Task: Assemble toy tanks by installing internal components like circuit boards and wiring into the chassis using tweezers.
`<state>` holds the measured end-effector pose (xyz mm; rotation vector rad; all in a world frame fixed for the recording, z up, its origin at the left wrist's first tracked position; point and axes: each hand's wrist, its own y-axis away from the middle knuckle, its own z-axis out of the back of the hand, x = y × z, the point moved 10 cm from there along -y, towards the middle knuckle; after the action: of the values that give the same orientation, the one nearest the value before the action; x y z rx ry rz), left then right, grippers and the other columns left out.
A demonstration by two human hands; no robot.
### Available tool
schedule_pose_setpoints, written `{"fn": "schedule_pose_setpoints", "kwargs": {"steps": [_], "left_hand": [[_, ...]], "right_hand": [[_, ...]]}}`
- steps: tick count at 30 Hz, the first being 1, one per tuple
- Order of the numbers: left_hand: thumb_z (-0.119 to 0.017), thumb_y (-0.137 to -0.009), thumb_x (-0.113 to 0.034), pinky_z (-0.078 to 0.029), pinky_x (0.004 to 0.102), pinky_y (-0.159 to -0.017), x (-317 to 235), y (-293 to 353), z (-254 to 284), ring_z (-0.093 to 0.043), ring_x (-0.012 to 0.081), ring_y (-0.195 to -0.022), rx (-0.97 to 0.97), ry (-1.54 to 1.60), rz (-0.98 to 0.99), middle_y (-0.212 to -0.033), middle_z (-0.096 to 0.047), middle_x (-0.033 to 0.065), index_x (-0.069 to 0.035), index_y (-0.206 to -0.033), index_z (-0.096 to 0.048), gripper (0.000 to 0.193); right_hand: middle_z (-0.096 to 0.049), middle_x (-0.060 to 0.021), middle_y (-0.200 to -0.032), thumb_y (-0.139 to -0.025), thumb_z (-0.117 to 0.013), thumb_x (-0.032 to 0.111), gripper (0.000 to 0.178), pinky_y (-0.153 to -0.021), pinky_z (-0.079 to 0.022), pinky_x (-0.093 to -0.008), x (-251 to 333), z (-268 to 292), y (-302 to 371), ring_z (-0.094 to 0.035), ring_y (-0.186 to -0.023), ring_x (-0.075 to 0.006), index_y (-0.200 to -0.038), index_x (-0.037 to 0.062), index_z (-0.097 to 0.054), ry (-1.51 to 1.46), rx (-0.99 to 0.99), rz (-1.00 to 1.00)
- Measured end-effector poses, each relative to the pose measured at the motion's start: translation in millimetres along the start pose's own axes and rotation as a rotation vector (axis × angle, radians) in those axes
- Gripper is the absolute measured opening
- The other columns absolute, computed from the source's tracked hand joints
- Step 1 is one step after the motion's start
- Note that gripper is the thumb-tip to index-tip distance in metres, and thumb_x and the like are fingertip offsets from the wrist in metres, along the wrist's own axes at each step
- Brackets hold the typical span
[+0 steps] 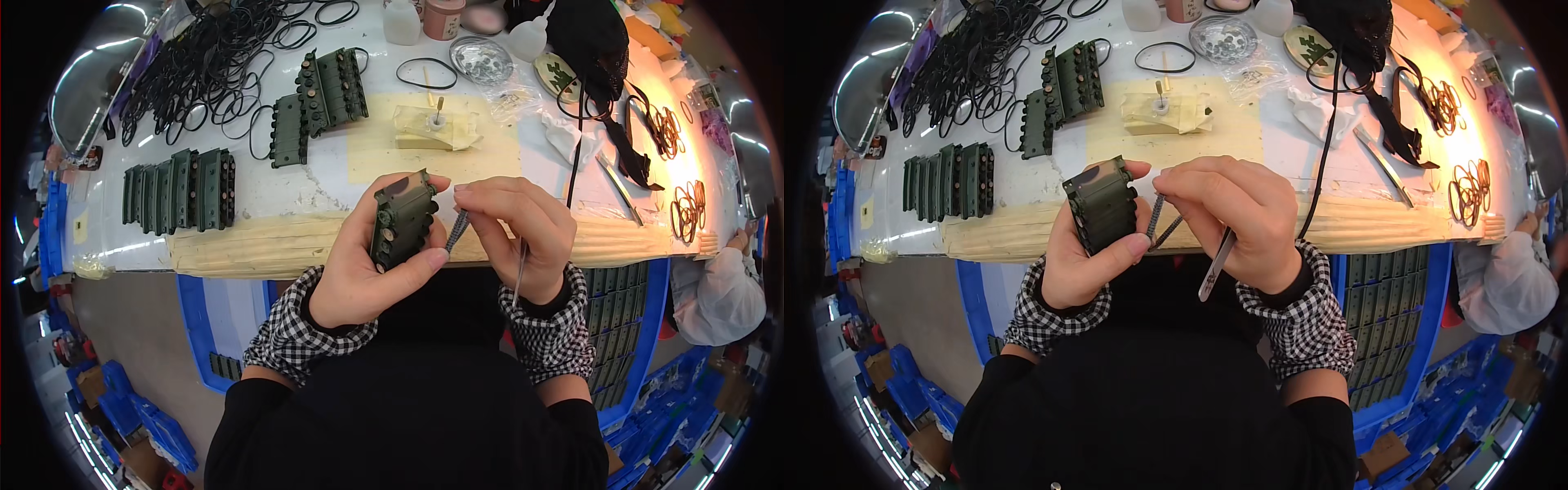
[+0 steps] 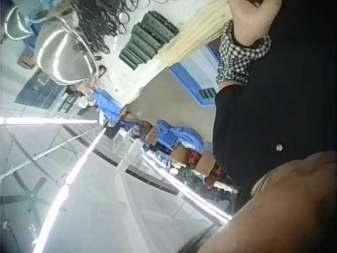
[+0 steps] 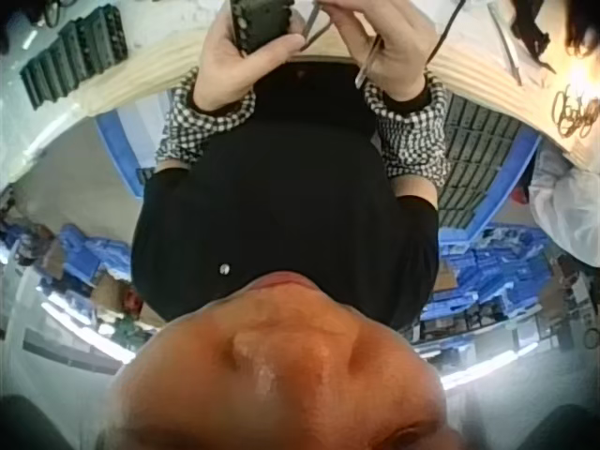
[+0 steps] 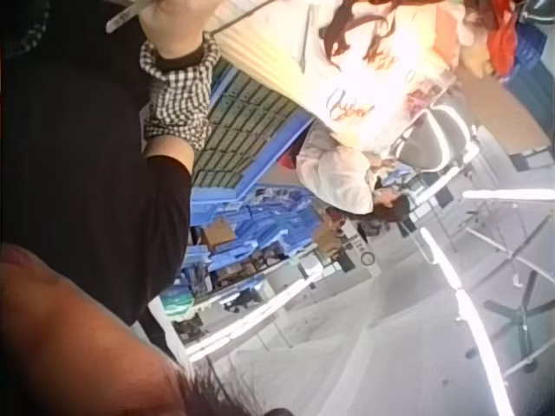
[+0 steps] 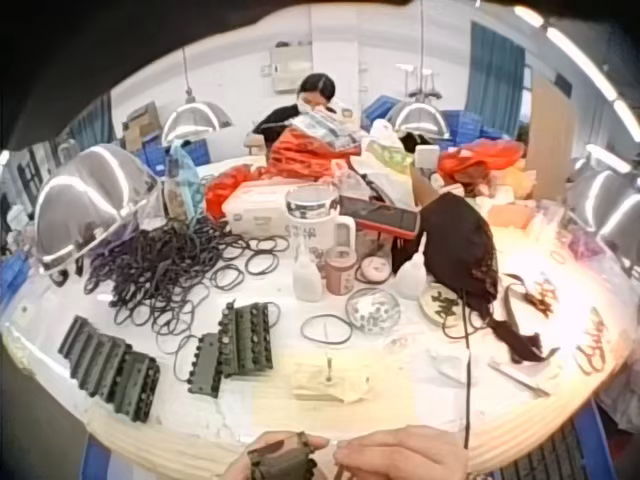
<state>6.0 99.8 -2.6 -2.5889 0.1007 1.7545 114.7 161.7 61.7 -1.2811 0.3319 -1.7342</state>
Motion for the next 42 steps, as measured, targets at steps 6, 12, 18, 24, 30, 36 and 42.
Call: {"fn": "schedule_pose_setpoints", "kwargs": {"steps": [6,12,18,24,30,36,42], "left_hand": [[-0.059,-0.089,0.0,-0.045,0.0249,-0.073,0,0,3,-0.053,0.0102,-0.083,-0.002,0.09,-0.003,-0.093,-0.056,0.0068,-0.001,-0.137,-0.034,0.054],[-0.054,-0.098,-0.012,-0.054,0.0334,-0.079,26,-9,14,-0.064,0.019,-0.089,-0.083,0.602,0.13,-0.103,-0.063,0.0146,0.0,-0.128,-0.043,0.035],[-0.059,-0.096,-0.015,-0.053,0.0343,-0.087,32,-5,9,-0.065,0.0207,-0.095,-0.054,0.355,0.057,-0.103,-0.064,0.0105,-0.002,-0.131,-0.045,0.039],[-0.059,-0.095,-0.012,-0.054,0.0346,-0.085,33,-4,14,-0.065,0.021,-0.094,-0.12,0.325,0.07,-0.106,-0.063,0.0114,-0.003,-0.132,-0.043,0.041],[-0.057,-0.096,-0.011,-0.055,0.0349,-0.084,34,-3,17,-0.065,0.0209,-0.093,-0.157,0.326,0.048,-0.106,-0.063,0.0119,-0.004,-0.133,-0.041,0.04],[-0.054,-0.098,-0.012,-0.057,0.0366,-0.085,31,-4,18,-0.065,0.0198,-0.094,-0.165,0.327,0.004,-0.111,-0.061,0.013,-0.003,-0.132,-0.04,0.037],[-0.053,-0.099,-0.012,-0.057,0.0376,-0.085,30,-4,19,-0.065,0.0194,-0.095,-0.186,0.301,-0.011,-0.112,-0.061,0.0129,-0.003,-0.132,-0.041,0.036]], "right_hand": [[-0.066,-0.008,-0.079,-0.074,-0.074,-0.002,0.022,-0.055,-0.049,-0.0283,0,-2,-1,-0.064,-0.065,-0.0201,-0.094,0.0056,-0.071,-0.008,0.011,-0.026],[-0.064,-0.0059,-0.079,-0.076,-0.072,-0.005,0.026,-0.054,-0.047,-0.0252,10,7,-10,-0.062,-0.066,-0.0137,-0.1,0.0047,-0.072,-0.021,0.085,-0.129],[-0.063,0.0007,-0.071,-0.078,-0.073,0.002,0.01,-0.044,-0.029,-0.0192,-23,-1,-4,-0.037,-0.048,-0.0027,-0.087,0.0027,-0.069,-0.12,0.05,-0.477],[-0.063,0.0041,-0.07,-0.082,-0.069,0.004,0.005,-0.043,-0.024,-0.0176,-40,-14,11,-0.032,-0.047,0.0022,-0.085,0.0013,-0.066,-0.322,0.013,-0.629],[-0.061,0.005,-0.07,-0.084,-0.067,0.005,0.005,-0.044,-0.023,-0.0165,-51,-26,19,-0.032,-0.049,0.0034,-0.085,0.0007,-0.064,-0.476,0.029,-0.728],[-0.059,0.0046,-0.072,-0.086,-0.066,0.006,0.007,-0.046,-0.026,-0.016,-54,-35,22,-0.038,-0.053,0.0029,-0.087,-0.0003,-0.062,-0.571,0.036,-0.752],[-0.061,-0.0006,-0.075,-0.089,-0.062,0.003,0.007,-0.051,-0.042,-0.0176,-46,-36,15,-0.054,-0.059,-0.0019,-0.088,-0.0028,-0.059,-0.639,0.04,-0.778]]}}
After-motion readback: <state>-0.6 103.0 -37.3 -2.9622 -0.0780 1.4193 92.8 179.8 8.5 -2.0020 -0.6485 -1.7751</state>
